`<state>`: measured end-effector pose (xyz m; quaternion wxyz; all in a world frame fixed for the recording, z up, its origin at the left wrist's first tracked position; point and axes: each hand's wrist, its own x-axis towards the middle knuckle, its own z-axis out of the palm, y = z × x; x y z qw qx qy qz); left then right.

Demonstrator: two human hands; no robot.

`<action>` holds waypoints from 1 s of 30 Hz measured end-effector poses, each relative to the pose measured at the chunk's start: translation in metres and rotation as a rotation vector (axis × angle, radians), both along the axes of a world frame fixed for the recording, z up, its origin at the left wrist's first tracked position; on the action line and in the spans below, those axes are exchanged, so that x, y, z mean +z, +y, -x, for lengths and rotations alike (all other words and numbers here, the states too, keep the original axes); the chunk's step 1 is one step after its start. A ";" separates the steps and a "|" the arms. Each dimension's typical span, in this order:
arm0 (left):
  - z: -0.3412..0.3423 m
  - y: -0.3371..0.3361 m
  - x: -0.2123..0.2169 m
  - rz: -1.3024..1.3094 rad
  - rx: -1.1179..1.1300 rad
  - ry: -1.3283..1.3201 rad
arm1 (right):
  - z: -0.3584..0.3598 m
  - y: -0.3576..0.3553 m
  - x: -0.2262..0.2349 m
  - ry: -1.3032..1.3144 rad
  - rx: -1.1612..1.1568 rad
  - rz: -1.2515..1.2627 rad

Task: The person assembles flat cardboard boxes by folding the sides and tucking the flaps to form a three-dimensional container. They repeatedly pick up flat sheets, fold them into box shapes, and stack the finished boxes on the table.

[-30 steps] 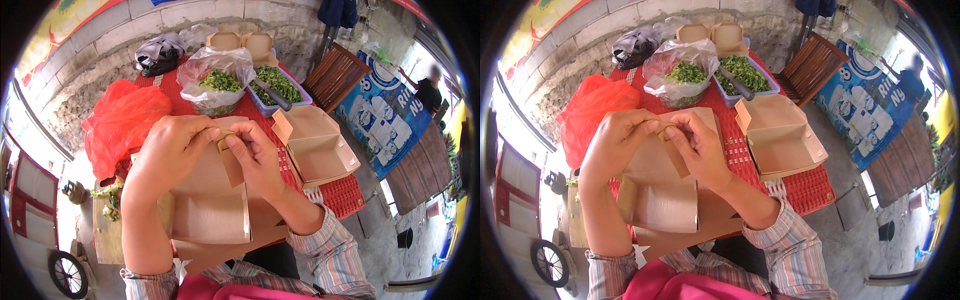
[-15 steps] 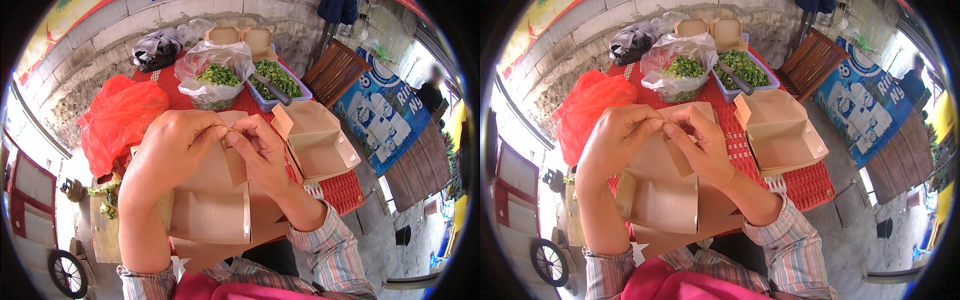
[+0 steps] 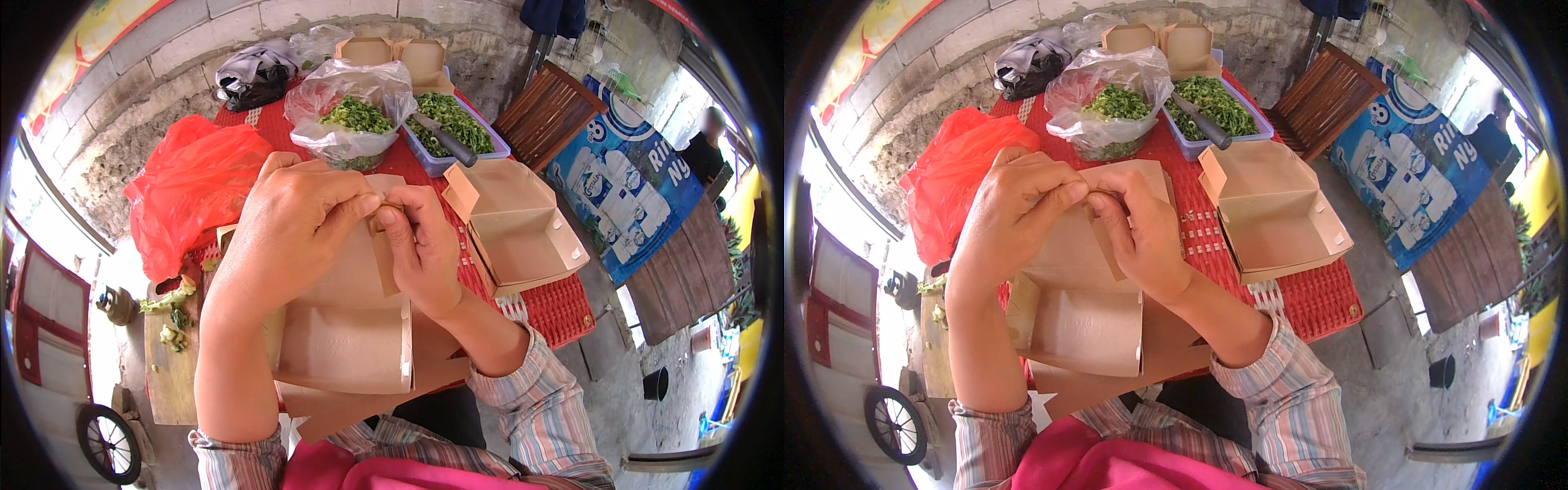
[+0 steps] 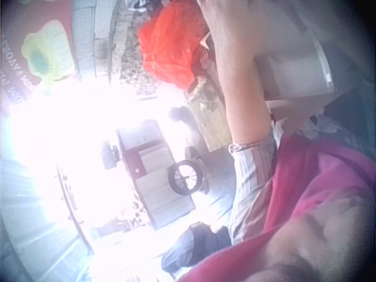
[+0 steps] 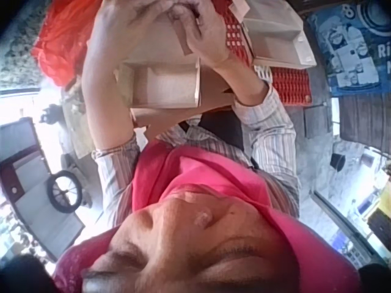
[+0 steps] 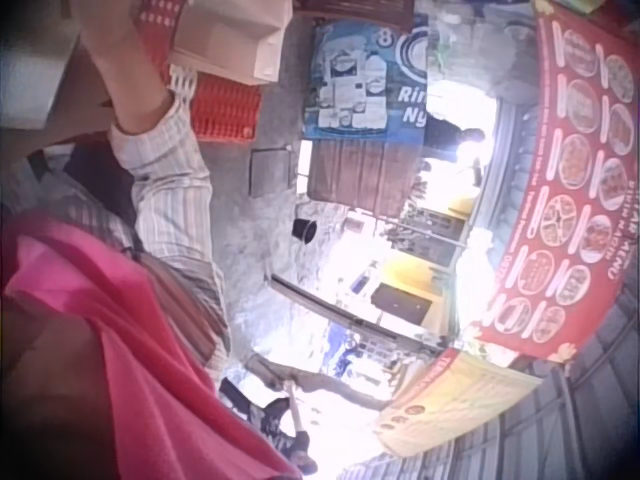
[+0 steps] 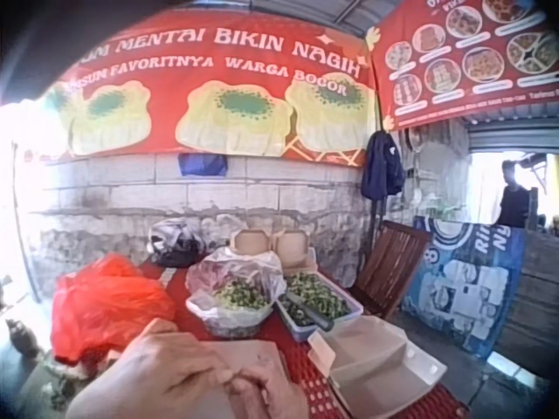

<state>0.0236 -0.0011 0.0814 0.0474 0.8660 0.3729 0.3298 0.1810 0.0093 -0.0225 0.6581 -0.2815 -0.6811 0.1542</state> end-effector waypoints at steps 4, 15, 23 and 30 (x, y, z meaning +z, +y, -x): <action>0.001 -0.003 0.000 -0.029 -0.016 -0.012 | -0.001 -0.003 -0.001 -0.127 -0.156 -0.078; -0.005 0.005 -0.010 -0.093 0.049 -0.060 | -0.002 0.006 0.000 0.028 0.092 0.119; -0.004 0.010 -0.012 -0.074 0.050 -0.088 | -0.006 0.004 0.006 -0.053 0.033 0.211; -0.001 0.009 -0.008 -0.064 0.027 -0.061 | -0.002 -0.005 0.007 -0.142 -0.108 0.118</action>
